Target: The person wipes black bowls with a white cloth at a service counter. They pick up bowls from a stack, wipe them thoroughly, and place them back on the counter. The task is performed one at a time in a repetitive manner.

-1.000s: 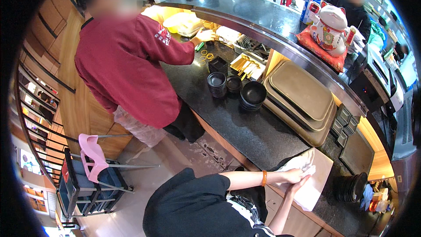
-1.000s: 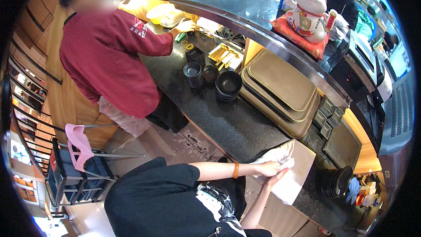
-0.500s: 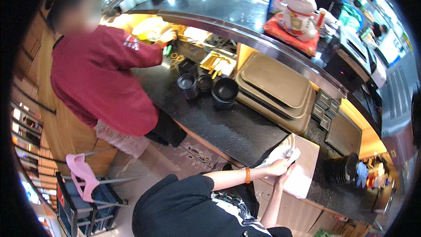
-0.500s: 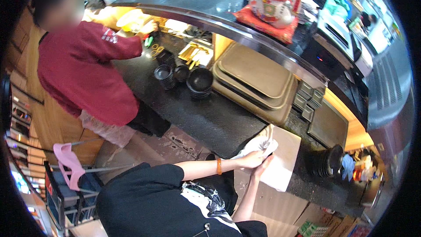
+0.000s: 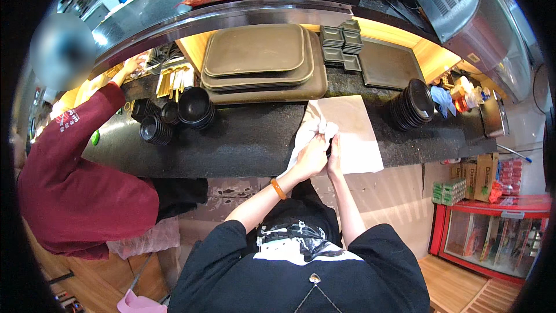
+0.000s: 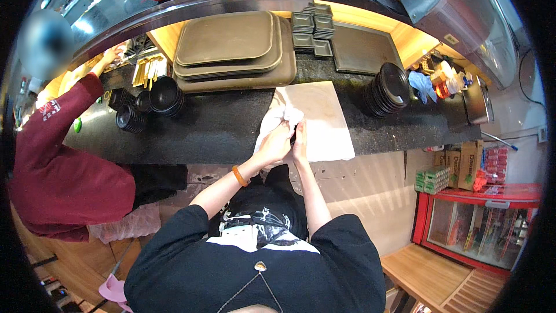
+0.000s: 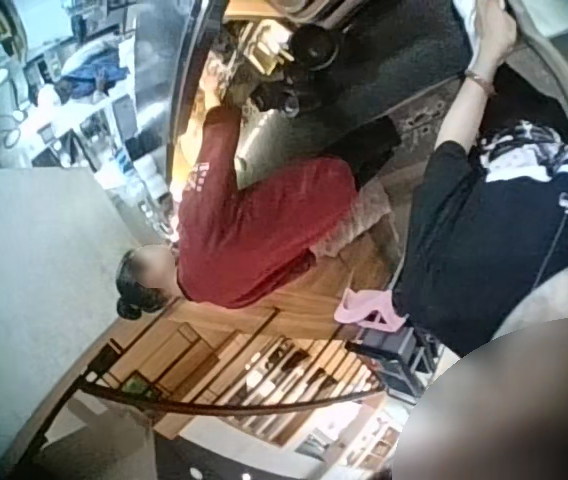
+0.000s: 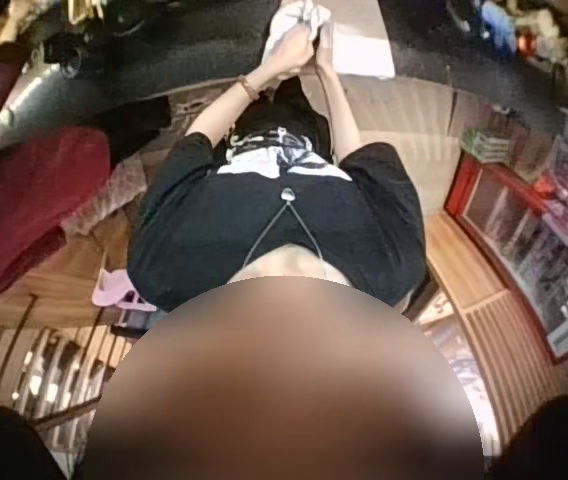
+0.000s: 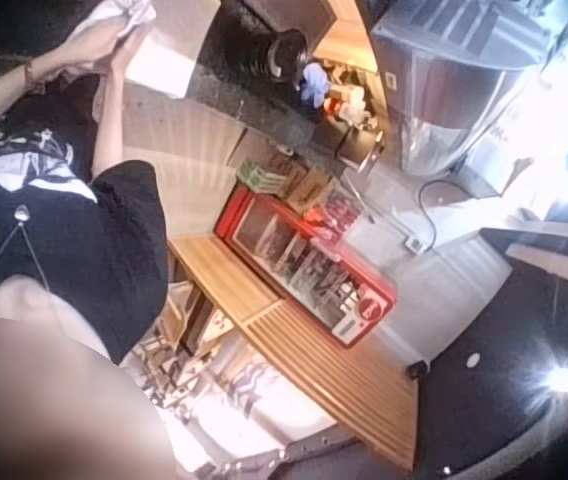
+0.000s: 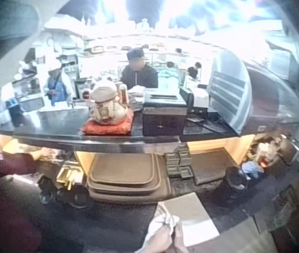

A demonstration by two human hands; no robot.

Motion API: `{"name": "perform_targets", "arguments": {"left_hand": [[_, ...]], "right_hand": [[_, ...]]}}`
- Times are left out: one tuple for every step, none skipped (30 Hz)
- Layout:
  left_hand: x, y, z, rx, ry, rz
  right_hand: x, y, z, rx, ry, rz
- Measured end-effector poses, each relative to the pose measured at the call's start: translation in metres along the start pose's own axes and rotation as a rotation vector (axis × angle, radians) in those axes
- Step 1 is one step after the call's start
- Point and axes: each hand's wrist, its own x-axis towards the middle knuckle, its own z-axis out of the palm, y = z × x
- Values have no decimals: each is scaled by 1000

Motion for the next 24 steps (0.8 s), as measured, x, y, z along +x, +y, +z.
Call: {"name": "perform_targets", "arguments": {"left_hand": [[0, 0, 1, -22, 39, 55], [0, 0, 3, -62, 1, 30], [-1, 7, -5, -99, -36, 0], [-3, 10, -10, -138, -70, -32], [-2, 9, -13, -157, -100, -27], [-1, 6, -16, -175, -126, -24], [1, 5, -18, -194, -153, -20], [2, 4, -19, -201, -147, -21], [3, 1, -19, -209, -138, -25], [4, -1, -18, -217, -128, -28], [5, -1, -16, -252, -68, -47], [5, 1, -16, -235, -66, -46], [4, 3, -17, -218, -64, -44], [4, 4, -18, -200, -62, -43], [4, 9, -21, -198, -84, -45], [3, 16, -25, -197, -107, -47], [3, 19, -28, -195, -130, -49], [4, 18, -31, -188, -170, -71], [6, 16, -34, -181, -210, -92], [7, 14, -36, -174, -251, -113], [8, 10, -34, -185, -239, -89], [8, 6, -31, -195, -163, -74], [6, 2, -28, -204, -86, -59], [7, 4, -28, -213, -15, -41]], "right_hand": [[5, 4, -8, -3, -121, 35], [5, 12, -12, -10, -87, 16], [3, 8, -7, -15, -57, -1], [-1, 3, -3, -22, -30, -16], [-3, -2, -2, -26, -28, -17], [-3, -5, 0, -30, -30, -18], [-3, -8, 1, -34, -33, -19], [-3, -11, 2, -37, -35, -20], [-4, -15, 4, -42, -41, -20], [-5, -19, 5, -46, -47, -20], [-6, -23, 5, -40, -61, 15], [-8, -29, 6, -31, -71, 48], [-9, -31, 7, -21, -81, 81], [-9, -29, 7, -34, -75, 60], [-8, -26, 6, -51, -63, 38], [-6, -22, 4, -67, -51, 17], [-5, -18, 2, -84, -38, -4], [-4, -17, 3, -101, -33, -24], [-5, -16, 3, -117, -27, -45], [-6, -15, 3, -93, -25, -46], [-7, -21, 7, -71, -29, -50], [-6, -24, 9, -48, -32, -54], [-5, -24, 9, -62, -49, -49], [-4, -21, 6, -75, -60, -46]]}}
